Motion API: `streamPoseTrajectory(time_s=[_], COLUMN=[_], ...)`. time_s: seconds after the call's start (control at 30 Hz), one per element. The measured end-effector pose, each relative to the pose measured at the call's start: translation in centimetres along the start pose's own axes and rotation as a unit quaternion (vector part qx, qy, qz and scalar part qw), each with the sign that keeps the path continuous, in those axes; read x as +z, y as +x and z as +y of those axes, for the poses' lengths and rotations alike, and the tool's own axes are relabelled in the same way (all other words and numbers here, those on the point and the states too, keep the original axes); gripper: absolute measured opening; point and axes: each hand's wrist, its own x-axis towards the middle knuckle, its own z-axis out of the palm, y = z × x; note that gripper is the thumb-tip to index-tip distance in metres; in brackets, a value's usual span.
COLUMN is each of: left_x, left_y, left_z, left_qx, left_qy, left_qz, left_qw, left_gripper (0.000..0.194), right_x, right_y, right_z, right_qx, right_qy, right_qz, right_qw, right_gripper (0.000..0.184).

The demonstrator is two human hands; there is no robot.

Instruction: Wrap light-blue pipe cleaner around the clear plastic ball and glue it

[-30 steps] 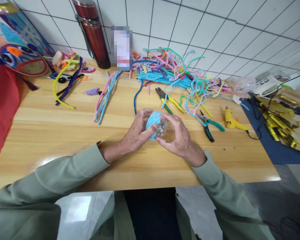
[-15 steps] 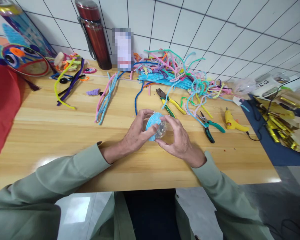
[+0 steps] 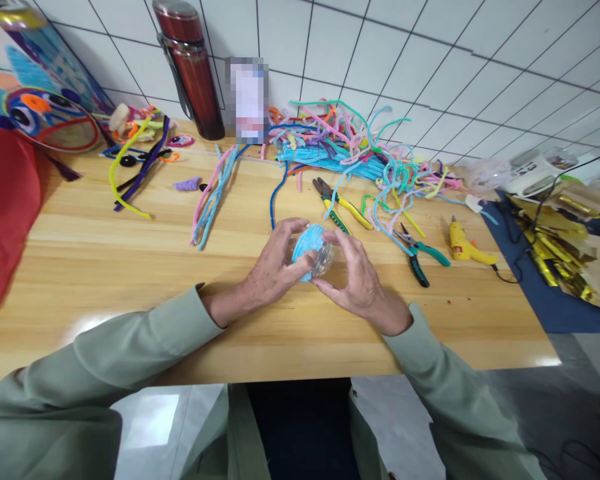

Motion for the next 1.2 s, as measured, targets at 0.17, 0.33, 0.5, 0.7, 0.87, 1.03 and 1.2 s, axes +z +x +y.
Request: streamPoseTrajectory(time_s=[0.17, 0.33, 0.5, 0.7, 0.87, 1.03, 1.2], left_x=[0.0, 0.0, -0.2, -0.2, -0.2, -0.1, 0.4], left_y=[0.2, 0.4, 0.3, 0.4, 0.7, 0.8, 0.5], left_z=[0.8, 1.4, 1.1, 1.1, 0.9, 0.7, 0.2], left_qx=[-0.052, -0.063, -0.050, -0.053, -0.069, -0.071, -0.058], left_qy=[-0.063, -0.041, -0.035, -0.031, -0.017, -0.034, -0.046], left_qz=[-0.012, -0.017, -0.015, -0.018, -0.013, -0.010, 0.006], left_qw=[0.997, 0.997, 0.998, 0.998, 0.997, 0.997, 0.997], left_gripper=[0.045, 0.036, 0.037, 0.040, 0.053, 0.052, 0.051], right_x=[-0.1, -0.2, -0.1, 0.0, -0.2, -0.1, 0.1], right_y=[-0.2, -0.1, -0.1, -0.1, 0.0, 0.0, -0.1], right_z=[-0.3, -0.5, -0.4, -0.2, -0.1, 0.2, 0.5], right_qx=[-0.024, -0.029, -0.035, -0.034, -0.034, -0.025, -0.016], right_qy=[-0.029, -0.039, -0.036, -0.036, -0.038, -0.025, -0.014], right_qz=[-0.017, -0.019, -0.015, -0.017, -0.015, -0.012, -0.013], right_qw=[0.999, 0.999, 0.999, 0.999, 0.999, 0.999, 1.000], right_gripper=[0.105, 0.105, 0.106, 0.106, 0.105, 0.103, 0.103])
